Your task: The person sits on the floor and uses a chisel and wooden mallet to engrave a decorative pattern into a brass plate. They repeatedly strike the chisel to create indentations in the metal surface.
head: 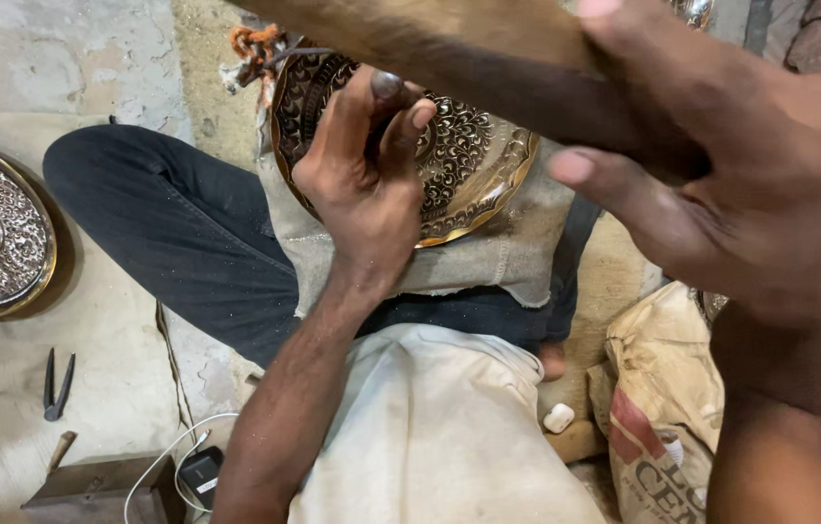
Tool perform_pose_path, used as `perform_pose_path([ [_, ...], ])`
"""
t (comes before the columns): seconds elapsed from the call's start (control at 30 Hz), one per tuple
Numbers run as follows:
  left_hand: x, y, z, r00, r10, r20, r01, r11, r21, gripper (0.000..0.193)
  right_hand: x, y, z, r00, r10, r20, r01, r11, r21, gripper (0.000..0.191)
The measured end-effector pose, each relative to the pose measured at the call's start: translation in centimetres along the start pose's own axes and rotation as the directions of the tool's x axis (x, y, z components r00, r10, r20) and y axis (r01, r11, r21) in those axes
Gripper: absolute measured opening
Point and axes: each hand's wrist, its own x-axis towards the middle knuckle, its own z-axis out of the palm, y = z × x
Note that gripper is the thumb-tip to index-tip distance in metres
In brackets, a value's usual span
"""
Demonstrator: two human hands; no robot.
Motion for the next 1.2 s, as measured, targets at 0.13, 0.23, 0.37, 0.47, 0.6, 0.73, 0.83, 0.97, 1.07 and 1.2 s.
perform_pose_path([
  [0.13, -0.3, 0.1, -0.1, 0.997, 0.065, -0.039, -0.068, 0.993, -0.096, 0.027, 1.1, 0.1, -1.5, 0.990, -0.064, 0.124, 0.077, 0.992, -0.104, 0.057],
  [0.23, -0.1, 0.5, -0.3, 0.996, 0.062, -0.061, -0.066, 0.995, -0.073, 0.017, 1.5, -0.1, -1.8, 0.984, -0.061, 0.166, 0.072, 0.995, -0.062, 0.053],
  [0.37, 0.2, 1.1, -0.2, 0.995, -0.007, -0.103, 0.001, 0.998, -0.058, 0.033, 2.1, -0.6, -2.0, 0.978, -0.003, 0.208, 0.034, 0.989, -0.146, 0.056],
  [0.47, 0.4, 1.4, -0.4, 0.999, 0.002, -0.054, -0.003, 1.000, -0.017, 0.020, 2.3, -1.2, -2.0, 0.986, 0.038, 0.165, -0.024, 0.996, -0.086, 0.051],
  [0.6, 0.5, 1.2, -0.7, 1.000, 0.012, -0.001, -0.012, 1.000, -0.019, 0.022, 2.0, -1.2, -2.0, 0.992, 0.011, 0.127, -0.008, 1.000, -0.021, 0.051],
  [0.73, 0.5, 1.1, -0.5, 0.999, 0.029, 0.015, -0.027, 0.995, -0.098, 0.024, 1.4, 0.2, -2.1, 0.971, -0.029, 0.237, 0.052, 0.994, -0.091, 0.052],
  [0.83, 0.6, 1.0, -0.4, 0.999, 0.031, 0.011, -0.031, 0.998, -0.052, 0.029, 0.7, 1.4, -2.3, 0.961, -0.019, 0.277, 0.045, 0.995, -0.087, 0.052],
  [0.97, 0.8, 1.0, -0.4, 0.999, 0.022, 0.042, -0.023, 1.000, 0.007, 0.020, -0.2, 2.2, -2.2, 0.975, -0.046, 0.216, 0.045, 0.999, 0.010, 0.048],
  [1.07, 0.8, 1.1, -0.3, 0.998, 0.045, 0.053, -0.041, 0.996, -0.076, 0.029, -0.7, 2.6, -2.0, 0.982, -0.102, 0.160, 0.093, 0.994, 0.060, 0.047],
  [1.2, 0.9, 1.1, -0.3, 0.996, 0.058, 0.062, -0.055, 0.998, -0.035, 0.028, -0.7, 3.0, -2.2, 0.964, -0.008, 0.266, 0.033, 0.996, -0.087, 0.054],
])
